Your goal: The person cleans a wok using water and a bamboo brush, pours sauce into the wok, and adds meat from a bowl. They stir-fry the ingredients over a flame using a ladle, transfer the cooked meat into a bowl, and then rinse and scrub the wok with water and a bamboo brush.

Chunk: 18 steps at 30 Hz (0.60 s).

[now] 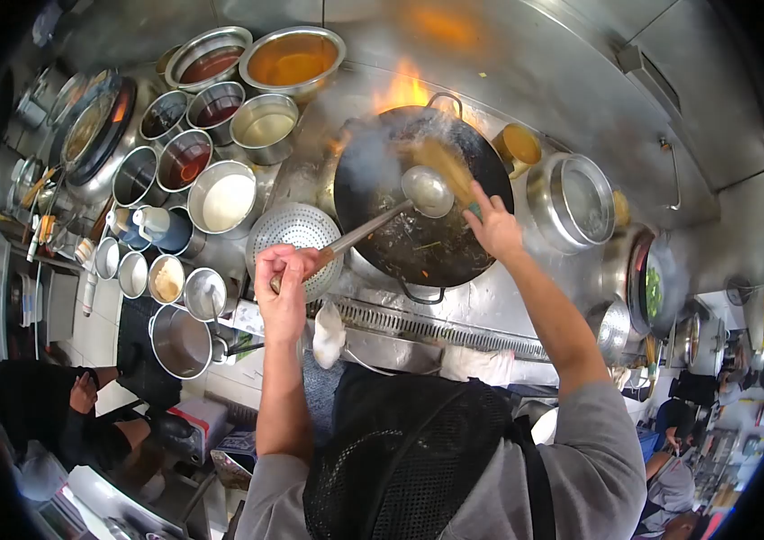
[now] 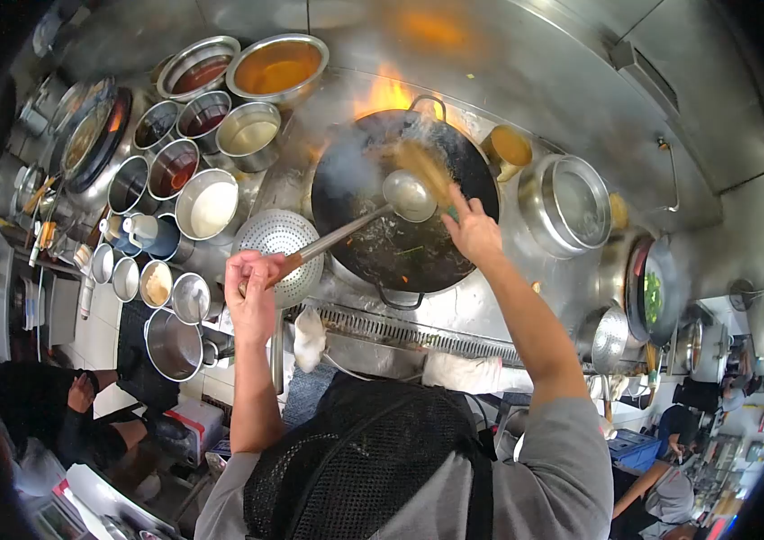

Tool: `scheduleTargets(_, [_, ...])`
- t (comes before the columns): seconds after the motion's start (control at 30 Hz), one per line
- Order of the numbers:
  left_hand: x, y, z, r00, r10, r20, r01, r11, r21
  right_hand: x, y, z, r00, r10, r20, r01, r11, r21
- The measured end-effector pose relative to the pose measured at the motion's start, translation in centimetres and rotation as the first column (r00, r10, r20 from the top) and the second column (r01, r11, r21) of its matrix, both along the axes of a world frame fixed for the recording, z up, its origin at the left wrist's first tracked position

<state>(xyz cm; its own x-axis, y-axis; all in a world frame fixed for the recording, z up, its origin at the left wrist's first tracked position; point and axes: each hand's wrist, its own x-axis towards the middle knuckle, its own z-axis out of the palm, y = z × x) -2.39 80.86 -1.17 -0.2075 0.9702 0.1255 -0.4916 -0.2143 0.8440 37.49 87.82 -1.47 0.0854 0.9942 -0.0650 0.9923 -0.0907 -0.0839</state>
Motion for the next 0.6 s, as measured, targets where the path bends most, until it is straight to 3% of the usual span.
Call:
scheduleTargets(0.03, [-0.7,-0.2,-0.1,1.0,-0.007,-0.001,0.007,1.0,0.001,0.6,0.2,-1.7,1.0,-0.007,-0.001,0.007,1.0,0.001])
scheduleTargets(0.07, [-1.7,-0.6,-0.3,0.956,-0.073,-0.285,0.045,0.994,-0.102,1.7,0.6,-5.0,0.992,0.045,0.115,-0.034,0.995,-0.097])
scheduleTargets(0.1, [-2.2,-1.0,-0.3,0.828,-0.156,-0.538,0.05,0.977,-0.206,2.5,0.9,-6.7,0.969,0.107,0.222,-0.063,0.979,-0.196])
scheduleTargets(0.13, [-2.4,-1.5,1.1,0.579,-0.249,-0.776,0.084,0.965,-0.248,1.2,0.7,-5.2,0.97,0.101,0.22,-0.059,0.98,-0.19])
scheduleTargets(0.17, [-2.0,-1.8,1.3,0.577,-0.247,-0.779,0.085,0.966,-0.243,-0.5,0.6,-3.7,0.959,-0.2,-0.199,0.112,0.917,-0.383])
scheduleTargets(0.2, [-1.1,-2.1,1.5,0.255,-0.262,-0.931,0.138,0.963,-0.233,-1.7,0.7,-2.4,0.697,-0.517,-0.497,0.151,0.784,-0.603])
scheduleTargets(0.23, [-0.4,-2.5,1.7,-0.101,-0.232,-0.968,0.188,0.95,-0.247,-1.7,0.3,-2.3,0.699,-0.513,-0.499,0.147,0.785,-0.601])
scheduleTargets(0.27, [0.1,-2.8,1.0,-0.178,-0.224,-0.958,0.179,0.95,-0.256,-1.3,-0.5,-2.3,0.515,-0.562,-0.647,0.037,0.769,-0.638])
scheduleTargets(0.3, [-0.3,-2.8,-1.2,-0.178,-0.212,-0.961,0.183,0.952,-0.244,-0.9,-0.8,-2.1,0.299,-0.591,-0.749,-0.077,0.768,-0.636])
scheduleTargets(0.37, [-2.3,-2.9,-5.9,0.282,-0.354,-0.892,0.299,0.915,-0.269,-0.8,-2.4,-2.5,0.472,-0.44,-0.764,-0.021,0.861,-0.508])
scheduleTargets(0.4, [-3.1,-1.8,-5.7,0.393,-0.835,-0.385,0.44,0.538,-0.719,-1.4,-3.5,-2.1,0.657,-0.242,-0.714,-0.046,0.932,-0.358])
scheduleTargets(0.43, [-2.8,-2.1,-5.2,0.391,-0.833,-0.391,0.444,0.543,-0.713,-1.5,-4.6,-2.8,0.744,0.047,-0.667,-0.18,0.975,-0.132])
scheduleTargets(0.47, [-2.5,-3.0,-4.6,0.55,-0.833,-0.068,0.551,0.423,-0.72,-1.5,-5.6,-3.5,0.798,0.308,-0.518,-0.301,0.948,0.101])
scheduleTargets(0.5, [-2.1,-3.7,-4.3,0.619,-0.739,0.266,0.668,0.316,-0.674,-2.8,-6.9,-0.7,0.862,0.303,-0.406,-0.354,0.934,-0.054])
scheduleTargets(0.57, [-0.7,-5.0,-5.8,0.608,-0.751,0.258,0.68,0.325,-0.657,-4.2,-8.3,2.6,0.857,0.409,-0.314,-0.488,0.84,-0.237])
scheduleTargets(0.6, [-0.1,-5.5,-6.3,0.586,-0.789,0.184,0.676,0.35,-0.649,-3.4,-8.1,1.7,0.856,0.446,-0.262,-0.503,0.835,-0.223])
